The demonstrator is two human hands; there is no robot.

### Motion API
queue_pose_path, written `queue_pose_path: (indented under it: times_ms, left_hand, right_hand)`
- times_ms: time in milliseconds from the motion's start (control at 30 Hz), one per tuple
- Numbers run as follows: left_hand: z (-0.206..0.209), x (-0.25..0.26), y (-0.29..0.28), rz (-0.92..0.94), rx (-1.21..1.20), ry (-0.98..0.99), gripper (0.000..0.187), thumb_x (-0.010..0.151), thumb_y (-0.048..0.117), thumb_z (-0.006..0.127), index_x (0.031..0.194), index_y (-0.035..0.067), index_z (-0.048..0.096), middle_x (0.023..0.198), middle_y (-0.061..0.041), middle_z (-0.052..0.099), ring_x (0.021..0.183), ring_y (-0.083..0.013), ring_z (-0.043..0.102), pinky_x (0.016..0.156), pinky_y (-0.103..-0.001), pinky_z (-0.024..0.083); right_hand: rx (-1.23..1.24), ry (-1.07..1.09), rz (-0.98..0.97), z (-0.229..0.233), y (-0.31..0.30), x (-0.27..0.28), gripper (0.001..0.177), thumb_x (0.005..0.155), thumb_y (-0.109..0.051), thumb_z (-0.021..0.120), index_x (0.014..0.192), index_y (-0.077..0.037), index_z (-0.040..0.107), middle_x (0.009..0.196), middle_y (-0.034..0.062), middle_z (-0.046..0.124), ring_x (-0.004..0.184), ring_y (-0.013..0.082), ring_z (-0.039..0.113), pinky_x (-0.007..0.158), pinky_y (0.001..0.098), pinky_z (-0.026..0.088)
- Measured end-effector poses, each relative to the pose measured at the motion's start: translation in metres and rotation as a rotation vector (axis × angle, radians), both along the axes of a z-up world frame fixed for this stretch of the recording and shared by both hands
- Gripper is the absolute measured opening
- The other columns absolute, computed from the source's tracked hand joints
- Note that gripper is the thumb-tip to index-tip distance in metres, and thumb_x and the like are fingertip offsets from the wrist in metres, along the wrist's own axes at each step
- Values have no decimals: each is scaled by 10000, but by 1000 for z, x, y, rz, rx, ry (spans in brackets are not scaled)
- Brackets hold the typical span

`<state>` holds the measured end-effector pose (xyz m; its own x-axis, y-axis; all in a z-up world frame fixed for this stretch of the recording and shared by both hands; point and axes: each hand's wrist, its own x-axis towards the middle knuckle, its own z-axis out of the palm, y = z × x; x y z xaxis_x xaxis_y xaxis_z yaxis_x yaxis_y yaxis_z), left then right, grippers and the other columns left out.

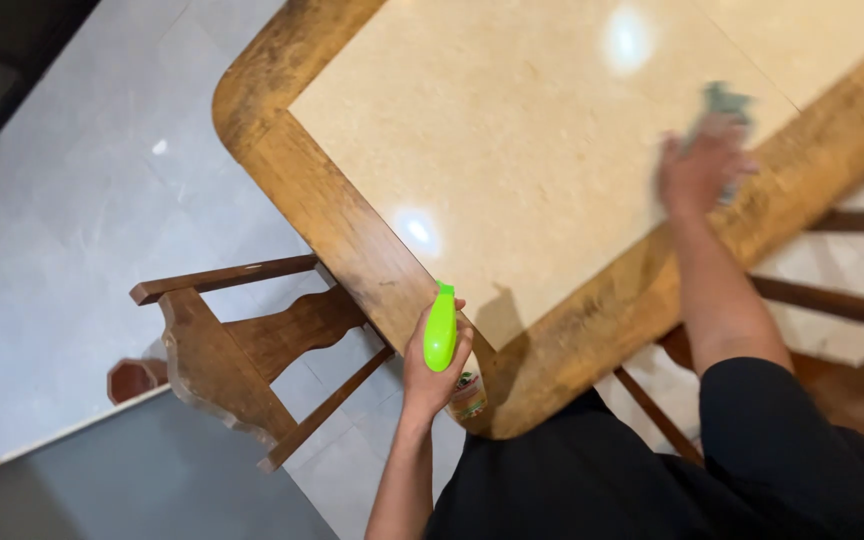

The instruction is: Wiping a wooden dining table with a spray bottle and a cloth.

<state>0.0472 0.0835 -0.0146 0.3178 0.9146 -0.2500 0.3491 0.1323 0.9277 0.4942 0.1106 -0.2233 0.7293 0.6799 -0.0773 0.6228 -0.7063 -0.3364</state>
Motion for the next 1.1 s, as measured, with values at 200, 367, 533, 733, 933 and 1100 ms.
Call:
queue_pose_path:
  times_ms: [200, 367, 533, 733, 933, 1100]
  left_hand:
    - [-4, 5, 32, 121, -27, 26, 406, 885, 91, 711, 1284, 82, 639, 992, -17, 706, 924, -115, 702, 852, -296, 574]
    - [-12, -8, 39, 238, -4, 13, 430, 897, 94, 707, 1315, 63, 612, 1151, -47, 724, 989, -161, 716, 900, -321, 577]
    - [-15, -21, 43, 324, -39, 76, 455, 898, 108, 716, 1334, 68, 591, 1152, -55, 724, 989, -166, 735, 887, -327, 583]
    - [-25, -20, 64, 402, -79, 82, 466, 886, 102, 704, 1337, 71, 593, 1166, -52, 716, 975, -173, 734, 879, -336, 579]
    - [-41, -10, 96, 373, -119, 83, 455, 894, 84, 700, 1338, 71, 598, 1150, -49, 731, 974, -163, 732, 888, -335, 580]
    - [-46, -5, 117, 393, -120, 77, 463, 907, 52, 686, 1357, 57, 581, 1226, -56, 711, 1011, -151, 711, 885, -315, 592]
  right_hand:
    - [-36, 95, -54, 39, 112, 13, 905, 1075, -659, 360, 1664, -20, 106, 1723, 259, 39, 1572, 453, -21, 1242, 641, -21]
    - [-110, -46, 468, 42, 236, -81, 874, 1054, -597, 442, 1655, 2, 234, 1710, 290, 188, 1575, 486, 105, 1156, 788, 43]
    - [33, -34, 983, 9, 279, -238, 1019, 954, -683, 538, 1607, 55, 279, 1651, 302, 265, 1542, 465, 180, 1159, 756, 17]
    - [59, 115, 1708, 16, 235, -373, 883, 941, -683, 525, 1563, -73, 380, 1626, 186, 359, 1517, 402, 288, 1236, 616, 112]
    - [327, 101, 1891, -29, 279, -399, 729, 1003, -604, 493, 1562, -141, 427, 1665, 96, 354, 1530, 307, 303, 1258, 531, 188]
    - [385, -77, 1802, -12, 378, -403, 740, 985, -636, 430, 1533, -141, 393, 1616, 115, 356, 1488, 331, 302, 1199, 597, 162]
